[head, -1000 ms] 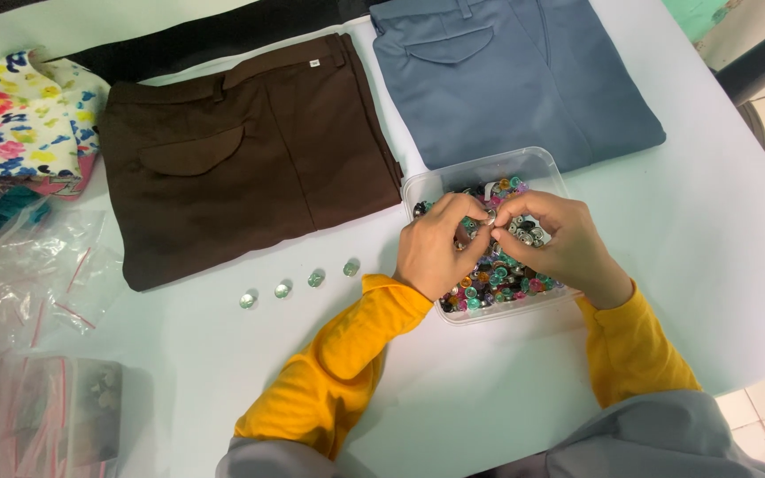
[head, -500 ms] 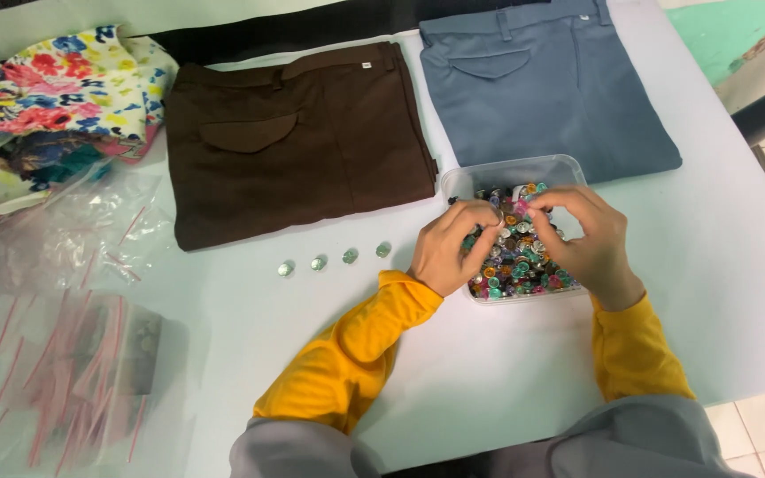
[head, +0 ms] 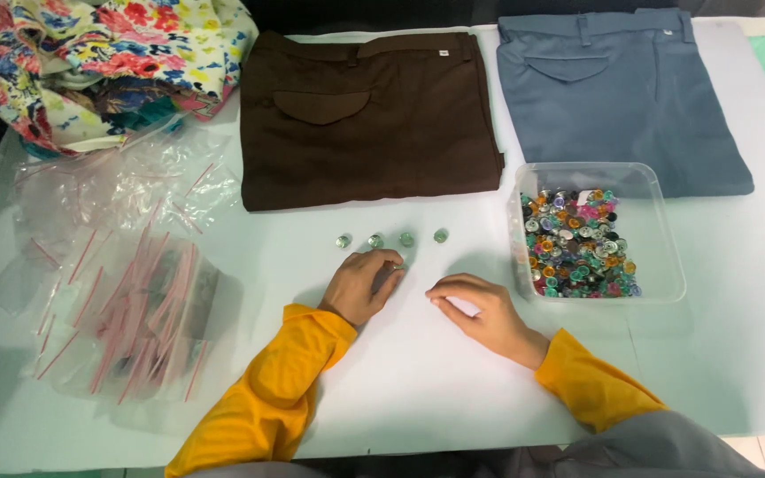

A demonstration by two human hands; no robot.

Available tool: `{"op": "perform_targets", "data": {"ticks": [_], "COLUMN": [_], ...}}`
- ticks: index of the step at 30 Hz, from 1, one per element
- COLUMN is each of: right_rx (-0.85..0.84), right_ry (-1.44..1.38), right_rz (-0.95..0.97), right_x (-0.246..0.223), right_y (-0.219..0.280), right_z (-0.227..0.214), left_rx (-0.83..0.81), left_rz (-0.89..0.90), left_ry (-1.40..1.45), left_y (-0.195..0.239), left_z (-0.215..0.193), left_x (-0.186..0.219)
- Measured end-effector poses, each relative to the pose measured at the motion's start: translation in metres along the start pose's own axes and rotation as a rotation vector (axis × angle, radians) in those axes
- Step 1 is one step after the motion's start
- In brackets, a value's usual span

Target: Sorting and packaging buttons into small plastic bags at a workstation

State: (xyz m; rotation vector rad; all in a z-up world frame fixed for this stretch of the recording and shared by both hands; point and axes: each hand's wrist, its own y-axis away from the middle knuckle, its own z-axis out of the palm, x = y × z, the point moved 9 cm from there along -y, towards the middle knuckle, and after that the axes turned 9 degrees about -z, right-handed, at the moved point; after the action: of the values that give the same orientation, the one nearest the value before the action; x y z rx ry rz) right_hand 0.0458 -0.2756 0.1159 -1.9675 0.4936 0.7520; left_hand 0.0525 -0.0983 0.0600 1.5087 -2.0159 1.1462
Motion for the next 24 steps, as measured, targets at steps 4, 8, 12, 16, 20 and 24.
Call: {"op": "perform_targets", "data": {"ticks": [4, 8, 12, 16, 20, 24], "right_rx": [0.047, 0.089, 0.087, 0.083, 0.072, 0.021], "right_ry": [0.124, 0.356, 0.54, 0.598, 0.646, 0.648], "right_rz": [0.038, -0.001, -0.088, -0.082, -0.067, -0.126], "right_x": [0.024, 0.034, 0.042, 0.043, 0.047, 0.039], "right_y": [-0.004, -0.006, -0.011, -0.008, -0.002, -0.009], "right_z": [-0.005, -0.008, -0.014, -0.012, -0.012, -0.008], "left_rx": [-0.022, 0.045, 0.079, 0.118, 0.156, 0.154], "left_rz": [0.022, 0.135, 0.24, 0.287, 0.283, 0.281], "left_ry": [-0.058, -0.206, -0.321, -0.417, -0.485, -0.519], "left_y": [0.0, 0.0, 0.0, 0.007, 0.013, 0.013], "left_z": [0.015, 0.015, 0.021, 0.036, 0.042, 0.029], "left_x": [-0.009, 0.007, 0.011, 0.009, 0.011, 0.031]}}
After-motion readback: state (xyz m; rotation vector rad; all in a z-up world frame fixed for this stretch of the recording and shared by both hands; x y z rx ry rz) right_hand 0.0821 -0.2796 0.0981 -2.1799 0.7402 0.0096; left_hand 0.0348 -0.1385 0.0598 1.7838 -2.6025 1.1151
